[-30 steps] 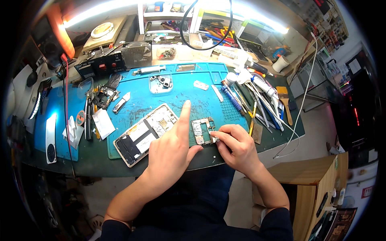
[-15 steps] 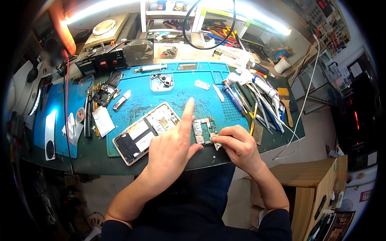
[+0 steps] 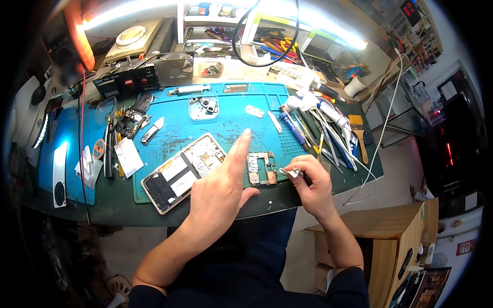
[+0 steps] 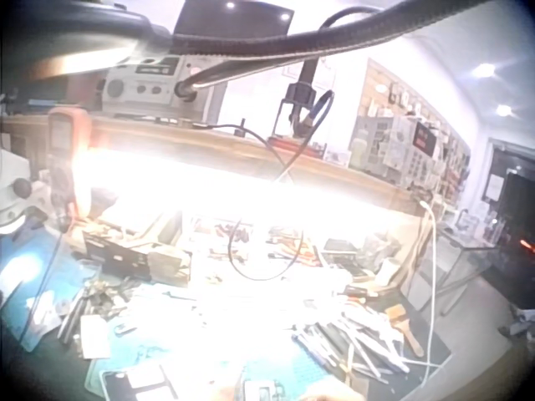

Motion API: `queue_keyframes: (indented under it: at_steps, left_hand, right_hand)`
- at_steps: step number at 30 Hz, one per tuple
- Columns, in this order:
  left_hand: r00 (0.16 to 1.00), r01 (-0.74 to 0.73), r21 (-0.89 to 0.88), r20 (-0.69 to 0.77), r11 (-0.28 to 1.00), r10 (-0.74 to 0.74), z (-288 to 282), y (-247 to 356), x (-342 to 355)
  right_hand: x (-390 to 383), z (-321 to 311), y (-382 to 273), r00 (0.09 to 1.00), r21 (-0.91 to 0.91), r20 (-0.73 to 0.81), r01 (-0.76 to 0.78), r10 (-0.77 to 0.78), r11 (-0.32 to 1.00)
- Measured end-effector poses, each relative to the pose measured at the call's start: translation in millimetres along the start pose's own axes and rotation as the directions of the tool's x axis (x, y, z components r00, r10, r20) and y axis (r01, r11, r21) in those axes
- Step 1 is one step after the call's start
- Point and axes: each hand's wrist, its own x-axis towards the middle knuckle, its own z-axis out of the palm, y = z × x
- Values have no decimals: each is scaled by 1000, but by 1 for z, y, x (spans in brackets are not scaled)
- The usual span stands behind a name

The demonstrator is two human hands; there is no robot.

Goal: The person disassembles a smartphone, removes the camera module, and uses pliers to strip adhesive from the module's frame. The person handles the phone, camera module, and tools on a cluttered workbench.

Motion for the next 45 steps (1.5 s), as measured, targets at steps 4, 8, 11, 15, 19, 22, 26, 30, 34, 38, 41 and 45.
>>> queue_keyframes:
  at_steps: [4,8,11,15,19,22,26,30,34,38,41,45]
  left_hand:
    - [998,0,-24,65,1000,1,-1,-2,9]
    - [994,52,-12,92,999,-51,-1,1,7]
    - [998,59,26,10,998,-59,3,4,0]
    - [986,119,280,-149,953,-79,22,20,-14]
    - [991,110,255,-97,961,-88,13,25,-25]
    - [998,60,192,-14,980,-59,-9,18,-31]
    - [997,-53,90,56,995,49,-34,7,-10]
    - [964,-174,49,214,983,160,-37,-13,15]
    - [948,-154,-68,271,986,167,-38,-21,23]
    - [956,-152,-53,246,987,161,-34,-18,18]
    - [959,-204,-19,197,979,204,-31,-22,18]
    - [972,-144,-56,181,988,152,-29,-24,15]
  right_hand:
    - [0,11,-11,998,-123,-12,58,-59,991]
    - [-3,12,-18,995,-92,-65,-85,80,992]
    - [-5,11,-19,984,-32,-109,-146,142,989]
    - [2,8,-15,982,-51,-173,-89,79,995]
    - [-1,9,-14,989,-49,-143,-51,43,998]
    - [-6,8,-9,989,-62,-148,-14,5,998]
    - [-6,7,-6,989,-54,-147,8,-16,999]
    - [-6,10,-3,989,-51,-144,39,-46,998]
    - [-7,9,-6,987,-42,-148,61,-66,997]
    - [-10,10,-9,994,-57,-87,65,-70,996]
    - [-10,13,-12,993,-114,-31,113,-117,987]
    - [-2,16,-10,981,-191,21,195,-195,962]
